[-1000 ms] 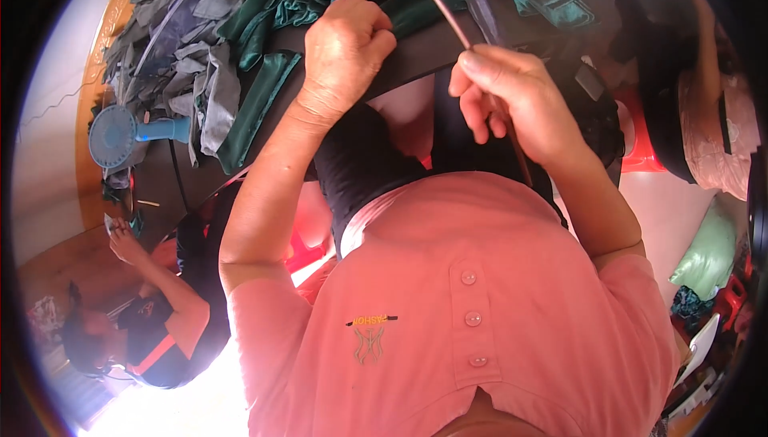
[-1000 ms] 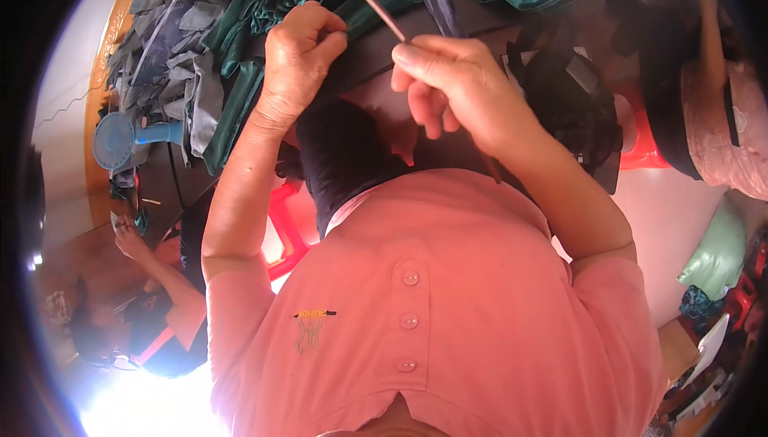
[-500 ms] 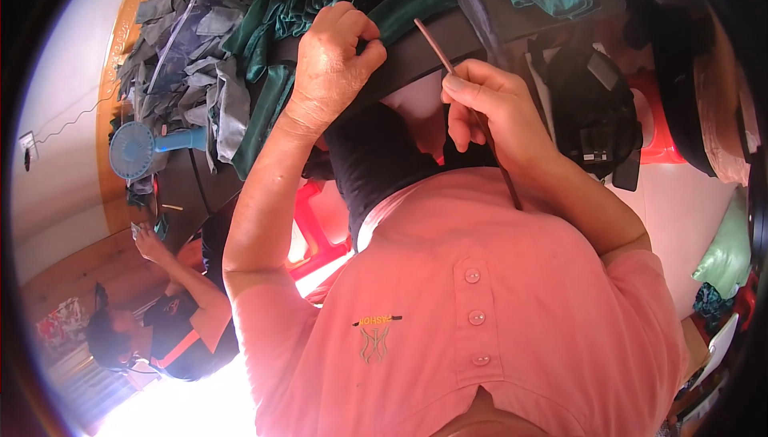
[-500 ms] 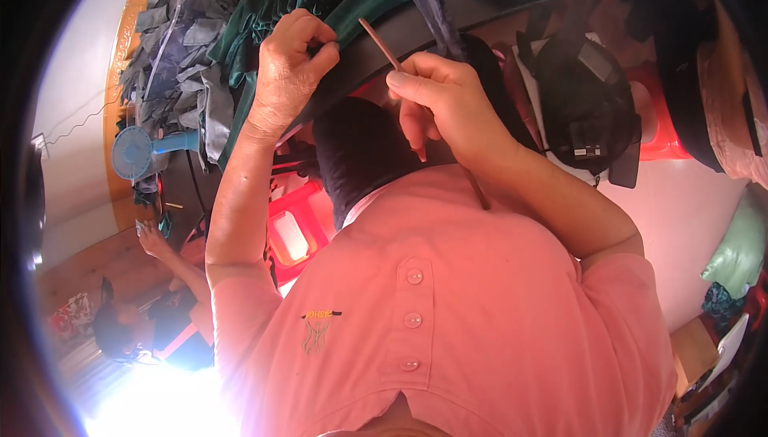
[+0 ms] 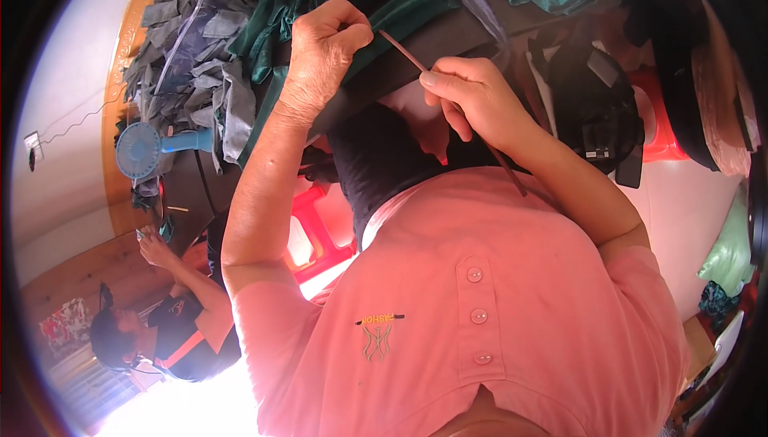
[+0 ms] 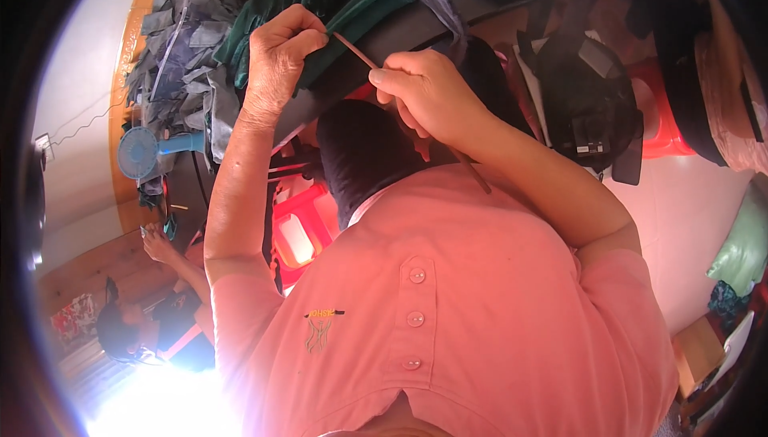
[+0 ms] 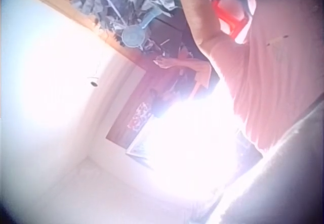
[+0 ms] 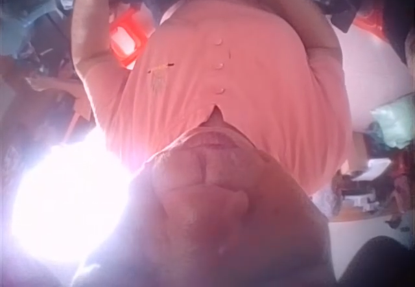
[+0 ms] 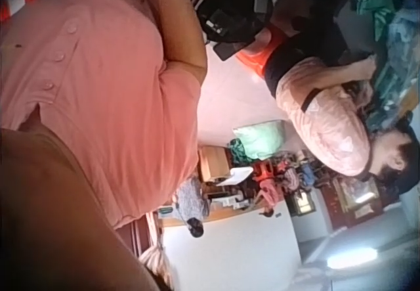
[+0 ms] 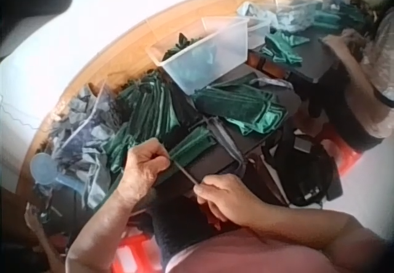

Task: Turning small green fabric tubes inside out using a wooden stick.

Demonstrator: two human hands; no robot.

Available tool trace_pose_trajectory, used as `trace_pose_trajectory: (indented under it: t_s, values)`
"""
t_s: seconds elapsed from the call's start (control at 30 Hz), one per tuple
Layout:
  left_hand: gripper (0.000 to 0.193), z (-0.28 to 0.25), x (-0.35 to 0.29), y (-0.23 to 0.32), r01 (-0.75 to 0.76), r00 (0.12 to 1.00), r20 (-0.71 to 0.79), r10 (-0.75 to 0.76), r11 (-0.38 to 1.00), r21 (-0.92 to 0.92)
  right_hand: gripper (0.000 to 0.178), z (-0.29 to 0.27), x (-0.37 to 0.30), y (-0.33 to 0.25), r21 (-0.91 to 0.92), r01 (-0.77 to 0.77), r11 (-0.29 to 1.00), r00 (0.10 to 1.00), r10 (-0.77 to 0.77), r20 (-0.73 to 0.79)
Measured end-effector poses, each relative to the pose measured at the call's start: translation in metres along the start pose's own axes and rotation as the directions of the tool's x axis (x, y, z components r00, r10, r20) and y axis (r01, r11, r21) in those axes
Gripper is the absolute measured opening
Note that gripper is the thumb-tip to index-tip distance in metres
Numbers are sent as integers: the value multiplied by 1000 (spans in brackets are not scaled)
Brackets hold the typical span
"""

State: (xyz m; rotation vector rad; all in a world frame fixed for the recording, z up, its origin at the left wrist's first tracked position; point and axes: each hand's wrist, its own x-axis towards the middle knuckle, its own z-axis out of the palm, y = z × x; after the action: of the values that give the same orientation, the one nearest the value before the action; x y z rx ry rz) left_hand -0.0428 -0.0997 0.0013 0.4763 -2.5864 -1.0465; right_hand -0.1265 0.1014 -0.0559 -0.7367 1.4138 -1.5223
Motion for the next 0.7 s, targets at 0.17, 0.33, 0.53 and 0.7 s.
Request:
trace_pose_trajectory:
  t_s: [0.17,0.33,0.53,0.7]
  values:
    - [6,3,-2,6,-6,999,-33,5,1000,-13,36,2,4,-1,0,5,1000,1000,-5,-5]
    - [6,8,-16,24,-127,987,-95,127,992,12,36,12,9,-7,230,123,965,990,-104,-92]
    - [7,10,-42,41,-232,968,-122,217,964,-126,32,9,8,-25,51,306,951,951,-302,-71]
    - [42,-4,-43,53,-109,968,-228,-102,648,-754,27,2,-7,-38,10,346,938,938,-346,2]
